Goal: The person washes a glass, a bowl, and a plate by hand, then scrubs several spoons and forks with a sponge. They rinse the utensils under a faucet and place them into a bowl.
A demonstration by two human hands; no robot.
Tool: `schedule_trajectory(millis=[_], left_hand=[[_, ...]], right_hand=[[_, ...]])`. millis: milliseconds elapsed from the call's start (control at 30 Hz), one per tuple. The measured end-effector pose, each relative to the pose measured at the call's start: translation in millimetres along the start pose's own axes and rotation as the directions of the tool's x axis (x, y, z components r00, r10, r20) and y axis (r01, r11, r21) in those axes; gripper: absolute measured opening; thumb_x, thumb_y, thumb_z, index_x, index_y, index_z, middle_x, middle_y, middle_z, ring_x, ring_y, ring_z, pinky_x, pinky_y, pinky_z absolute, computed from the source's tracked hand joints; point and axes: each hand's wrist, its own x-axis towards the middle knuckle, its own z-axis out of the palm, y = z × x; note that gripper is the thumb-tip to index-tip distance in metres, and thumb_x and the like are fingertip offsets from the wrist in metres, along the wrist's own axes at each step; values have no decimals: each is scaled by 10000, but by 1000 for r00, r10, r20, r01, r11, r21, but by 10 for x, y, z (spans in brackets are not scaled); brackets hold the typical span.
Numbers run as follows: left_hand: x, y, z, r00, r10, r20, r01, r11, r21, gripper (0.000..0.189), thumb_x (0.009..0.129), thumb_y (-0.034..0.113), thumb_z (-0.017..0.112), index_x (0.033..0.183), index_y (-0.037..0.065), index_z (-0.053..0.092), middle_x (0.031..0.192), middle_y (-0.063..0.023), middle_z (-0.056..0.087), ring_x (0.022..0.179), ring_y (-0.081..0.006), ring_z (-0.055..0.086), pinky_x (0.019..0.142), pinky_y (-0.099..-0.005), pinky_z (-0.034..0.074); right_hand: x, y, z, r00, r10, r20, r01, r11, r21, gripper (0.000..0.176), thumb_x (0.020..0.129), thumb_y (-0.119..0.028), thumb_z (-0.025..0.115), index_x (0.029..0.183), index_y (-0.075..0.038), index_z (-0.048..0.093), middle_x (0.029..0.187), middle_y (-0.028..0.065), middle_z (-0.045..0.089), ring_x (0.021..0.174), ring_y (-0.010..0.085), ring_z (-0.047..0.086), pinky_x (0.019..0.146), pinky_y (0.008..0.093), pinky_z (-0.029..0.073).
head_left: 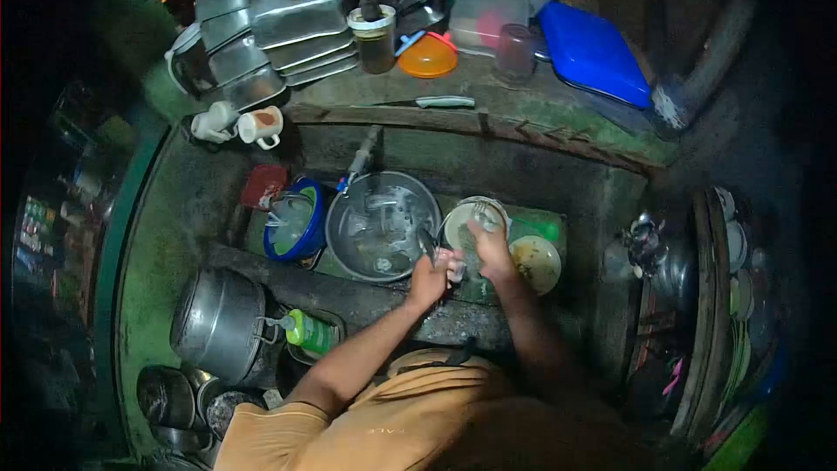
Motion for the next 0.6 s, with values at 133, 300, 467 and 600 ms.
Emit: schedule_trajectory(millis=[133,300,467,600], left_hand=[[204,-109,-208,988,137,-64,-130,987,97,234,945,214,524,964,6,630,767,-45,656,638,-104,569,573,-260,446],[422,63,-404,982,88,-168,-112,984,-137,215,915,215,575,943,39,696,765,-4,628,652,-60,515,596,-261,429],[415,226,-963,986,-142,-90,119,967,-224,282,951,308,525,978,47,625,603,12,512,449,-58,385,387,-254,309],[289,245,-1010,993,-106,-55,88,962,-259,303,979,321,454,1054,41,542,698,-26,544,442,-83,440,387,-244,357]], right_hand=[[-43,38,52,907,-64,415,235,897,-375,246,875,-182,588,940,49,644,848,115,667,802,186,613,705,328,477],[-243,145,401,935,9,353,280,591,-756,410,845,-335,599,883,72,634,818,193,651,852,262,635,752,391,474],[-416,39,511,912,105,396,336,360,-870,350,800,-292,632,898,44,644,835,201,663,838,349,650,721,416,490],[-138,-226,745,994,18,109,83,531,-843,297,808,-248,629,913,29,653,872,206,666,860,318,650,743,412,485]])
